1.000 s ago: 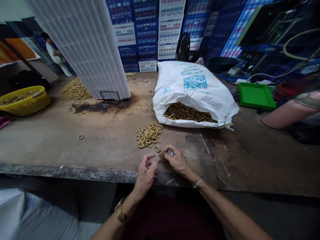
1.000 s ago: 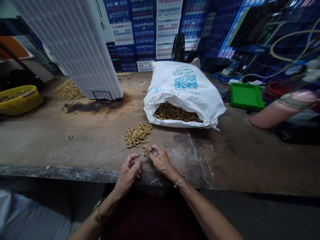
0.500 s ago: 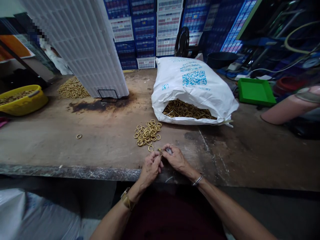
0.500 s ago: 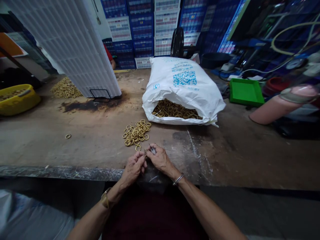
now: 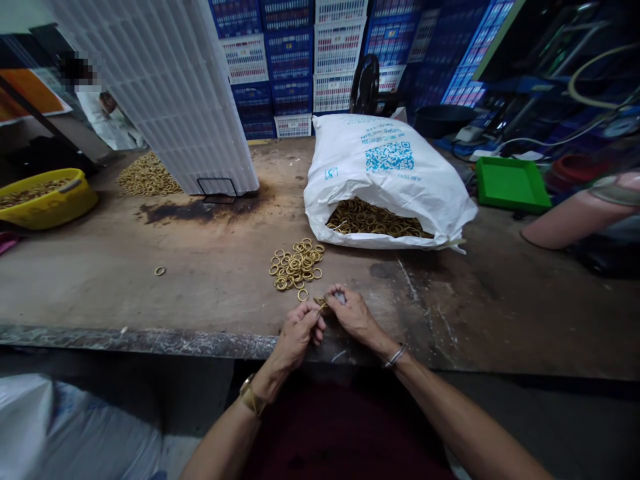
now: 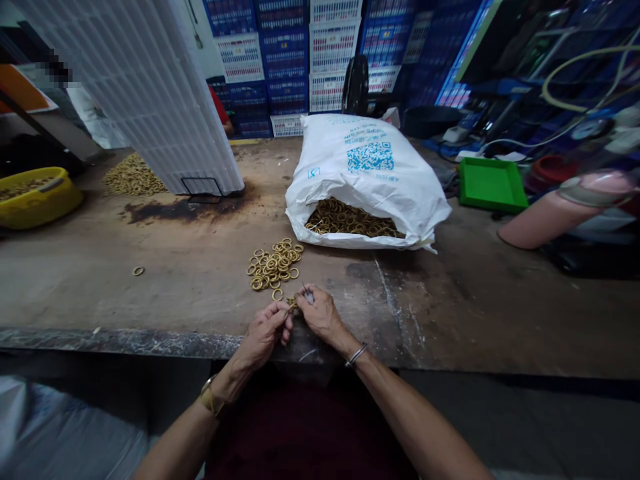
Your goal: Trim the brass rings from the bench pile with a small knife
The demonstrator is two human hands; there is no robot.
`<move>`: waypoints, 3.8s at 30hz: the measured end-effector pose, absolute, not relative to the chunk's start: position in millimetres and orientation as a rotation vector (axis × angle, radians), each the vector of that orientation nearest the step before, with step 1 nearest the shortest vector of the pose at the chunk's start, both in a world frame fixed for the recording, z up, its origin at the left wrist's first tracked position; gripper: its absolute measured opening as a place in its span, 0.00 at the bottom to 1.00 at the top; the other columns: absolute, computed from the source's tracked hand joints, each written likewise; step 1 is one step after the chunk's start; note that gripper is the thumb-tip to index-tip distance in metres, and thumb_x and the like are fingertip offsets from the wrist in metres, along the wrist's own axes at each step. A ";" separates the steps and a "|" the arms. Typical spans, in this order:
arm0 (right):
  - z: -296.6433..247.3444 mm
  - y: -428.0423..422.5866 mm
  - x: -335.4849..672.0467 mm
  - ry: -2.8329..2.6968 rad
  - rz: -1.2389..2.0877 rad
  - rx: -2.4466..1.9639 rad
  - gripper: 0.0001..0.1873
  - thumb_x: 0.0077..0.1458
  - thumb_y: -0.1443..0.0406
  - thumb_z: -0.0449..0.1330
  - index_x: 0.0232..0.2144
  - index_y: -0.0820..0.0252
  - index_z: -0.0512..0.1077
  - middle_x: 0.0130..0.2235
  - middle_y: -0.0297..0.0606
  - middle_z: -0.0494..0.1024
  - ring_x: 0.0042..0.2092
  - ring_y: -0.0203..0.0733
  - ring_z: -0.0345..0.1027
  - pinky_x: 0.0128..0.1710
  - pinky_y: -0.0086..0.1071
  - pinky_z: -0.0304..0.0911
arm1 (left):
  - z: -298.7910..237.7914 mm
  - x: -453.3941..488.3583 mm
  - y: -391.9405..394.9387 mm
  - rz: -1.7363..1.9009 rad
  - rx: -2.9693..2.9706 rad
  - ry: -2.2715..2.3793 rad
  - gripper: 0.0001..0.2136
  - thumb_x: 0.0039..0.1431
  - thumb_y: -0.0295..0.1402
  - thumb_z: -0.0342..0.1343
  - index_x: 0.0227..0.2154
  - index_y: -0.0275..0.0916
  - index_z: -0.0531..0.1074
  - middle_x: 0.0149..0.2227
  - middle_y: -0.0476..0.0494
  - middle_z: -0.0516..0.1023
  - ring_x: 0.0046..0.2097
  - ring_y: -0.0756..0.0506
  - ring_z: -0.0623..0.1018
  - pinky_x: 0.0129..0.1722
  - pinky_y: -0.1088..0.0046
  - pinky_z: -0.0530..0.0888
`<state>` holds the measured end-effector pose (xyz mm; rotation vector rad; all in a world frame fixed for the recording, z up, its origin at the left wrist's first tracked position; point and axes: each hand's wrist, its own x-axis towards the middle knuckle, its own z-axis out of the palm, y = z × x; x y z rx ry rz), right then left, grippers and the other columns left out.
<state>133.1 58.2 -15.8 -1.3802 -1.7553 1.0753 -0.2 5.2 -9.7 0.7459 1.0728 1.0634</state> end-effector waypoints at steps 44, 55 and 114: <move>-11.0 54.4 124.5 -1.522 1.493 -1.361 0.07 0.44 0.61 0.55 0.26 0.60 0.64 0.17 0.24 0.60 0.17 0.28 0.51 0.17 0.24 0.48 | -6.7 -5.7 -1.7 1.241 0.423 1.033 0.17 0.40 0.38 0.64 0.26 0.37 0.62 0.22 0.53 0.70 0.20 0.55 0.68 0.18 0.81 0.63; -3.9 52.0 127.4 -1.626 1.478 -1.336 0.07 0.46 0.62 0.55 0.23 0.60 0.65 0.16 0.25 0.61 0.19 0.28 0.51 0.18 0.24 0.49 | -12.2 -4.3 5.8 1.189 0.503 1.121 0.19 0.39 0.43 0.63 0.27 0.37 0.62 0.20 0.54 0.68 0.18 0.56 0.66 0.16 0.81 0.64; -9.1 55.3 118.7 -1.549 1.443 -1.270 0.11 0.46 0.59 0.57 0.28 0.62 0.68 0.22 0.29 0.67 0.22 0.30 0.58 0.22 0.25 0.56 | -1.7 -10.7 14.6 0.946 -0.030 0.819 0.10 0.58 0.33 0.48 0.29 0.33 0.70 0.19 0.46 0.69 0.18 0.52 0.68 0.18 0.78 0.63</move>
